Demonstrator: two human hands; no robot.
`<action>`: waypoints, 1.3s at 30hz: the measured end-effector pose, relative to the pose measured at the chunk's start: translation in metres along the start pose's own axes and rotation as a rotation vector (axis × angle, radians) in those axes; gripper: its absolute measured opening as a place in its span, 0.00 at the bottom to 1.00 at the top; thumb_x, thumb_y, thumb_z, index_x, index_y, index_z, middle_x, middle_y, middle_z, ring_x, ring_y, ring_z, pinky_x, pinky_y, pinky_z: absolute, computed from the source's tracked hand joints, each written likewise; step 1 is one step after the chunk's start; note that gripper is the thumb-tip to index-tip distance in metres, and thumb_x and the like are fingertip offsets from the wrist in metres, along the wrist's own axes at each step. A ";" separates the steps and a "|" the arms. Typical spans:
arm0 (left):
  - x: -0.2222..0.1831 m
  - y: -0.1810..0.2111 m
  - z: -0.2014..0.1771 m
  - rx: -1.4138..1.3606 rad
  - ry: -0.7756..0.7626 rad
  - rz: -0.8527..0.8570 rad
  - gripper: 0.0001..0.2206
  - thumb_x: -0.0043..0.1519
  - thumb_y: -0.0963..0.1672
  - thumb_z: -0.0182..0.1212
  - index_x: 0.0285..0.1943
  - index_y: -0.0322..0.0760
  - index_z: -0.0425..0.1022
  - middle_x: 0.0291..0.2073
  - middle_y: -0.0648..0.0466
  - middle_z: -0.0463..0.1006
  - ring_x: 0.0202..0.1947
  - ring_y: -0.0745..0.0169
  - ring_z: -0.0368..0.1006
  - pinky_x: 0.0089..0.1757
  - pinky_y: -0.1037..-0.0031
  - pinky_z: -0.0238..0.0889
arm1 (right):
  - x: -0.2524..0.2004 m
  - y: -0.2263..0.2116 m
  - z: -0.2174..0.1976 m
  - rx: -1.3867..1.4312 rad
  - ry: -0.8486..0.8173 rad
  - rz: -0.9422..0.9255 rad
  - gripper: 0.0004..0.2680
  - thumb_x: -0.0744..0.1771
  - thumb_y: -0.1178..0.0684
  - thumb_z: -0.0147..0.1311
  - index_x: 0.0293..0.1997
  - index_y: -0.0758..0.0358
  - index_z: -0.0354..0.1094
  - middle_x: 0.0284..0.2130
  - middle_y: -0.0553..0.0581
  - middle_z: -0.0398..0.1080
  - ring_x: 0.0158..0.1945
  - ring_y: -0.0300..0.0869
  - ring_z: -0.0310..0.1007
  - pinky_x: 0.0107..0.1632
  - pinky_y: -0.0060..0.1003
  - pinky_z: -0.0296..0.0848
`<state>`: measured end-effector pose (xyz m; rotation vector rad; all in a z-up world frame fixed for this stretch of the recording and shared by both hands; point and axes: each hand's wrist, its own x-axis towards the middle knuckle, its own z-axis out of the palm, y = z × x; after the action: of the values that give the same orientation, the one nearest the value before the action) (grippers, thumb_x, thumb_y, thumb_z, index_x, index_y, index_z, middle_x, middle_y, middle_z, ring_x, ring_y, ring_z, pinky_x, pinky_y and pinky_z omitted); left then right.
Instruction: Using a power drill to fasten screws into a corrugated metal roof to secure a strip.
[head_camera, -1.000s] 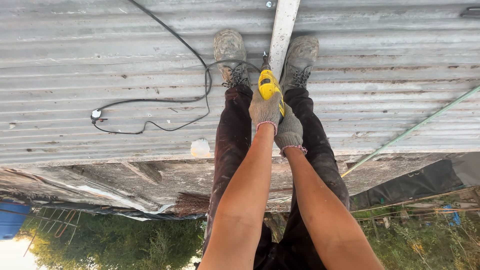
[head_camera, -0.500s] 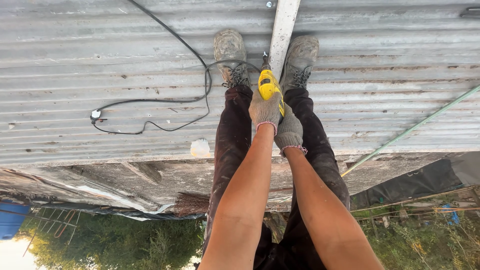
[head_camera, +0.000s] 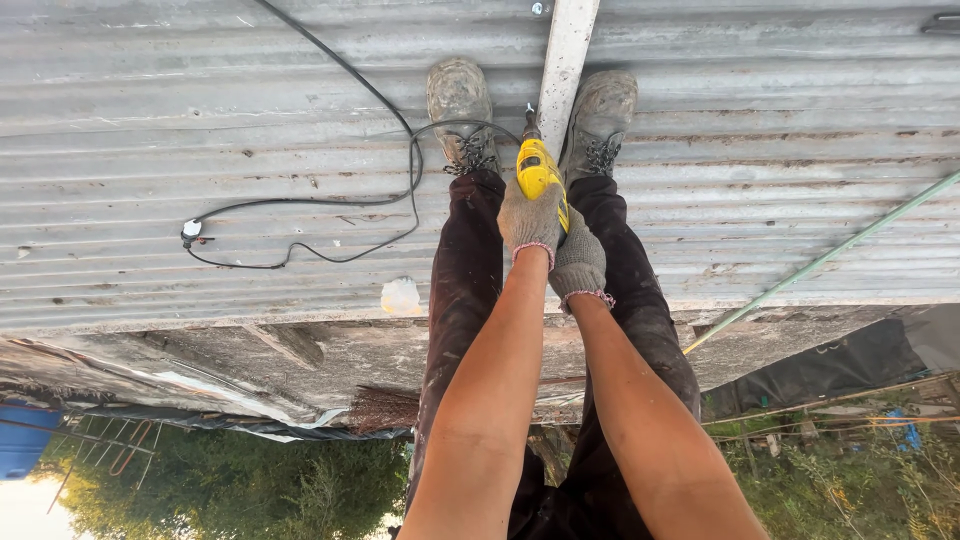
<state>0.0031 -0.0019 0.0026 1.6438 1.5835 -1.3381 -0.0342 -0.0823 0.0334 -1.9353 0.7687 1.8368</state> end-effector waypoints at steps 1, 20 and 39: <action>0.001 0.000 0.000 0.001 -0.001 -0.001 0.34 0.52 0.55 0.65 0.69 0.45 0.69 0.56 0.45 0.78 0.60 0.41 0.73 0.56 0.54 0.70 | 0.000 0.000 0.000 0.000 -0.001 0.001 0.19 0.68 0.43 0.50 0.66 0.52 0.59 0.50 0.69 0.75 0.58 0.64 0.73 0.58 0.60 0.72; -0.008 0.008 -0.010 -0.118 -0.018 -0.069 0.31 0.51 0.53 0.65 0.66 0.49 0.72 0.56 0.47 0.79 0.60 0.45 0.74 0.55 0.56 0.70 | -0.014 -0.012 -0.011 0.011 -0.024 0.054 0.23 0.67 0.37 0.51 0.70 0.44 0.55 0.54 0.62 0.74 0.60 0.59 0.72 0.62 0.56 0.71; 0.011 0.006 0.002 -0.049 -0.013 0.016 0.30 0.52 0.52 0.67 0.64 0.42 0.72 0.53 0.44 0.79 0.58 0.43 0.75 0.53 0.53 0.73 | 0.015 0.000 0.006 -0.002 -0.007 0.003 0.23 0.68 0.39 0.48 0.71 0.51 0.56 0.53 0.68 0.74 0.60 0.62 0.72 0.62 0.58 0.71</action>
<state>0.0068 0.0005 -0.0096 1.6118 1.5800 -1.2901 -0.0390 -0.0810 0.0185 -1.9286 0.7685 1.8456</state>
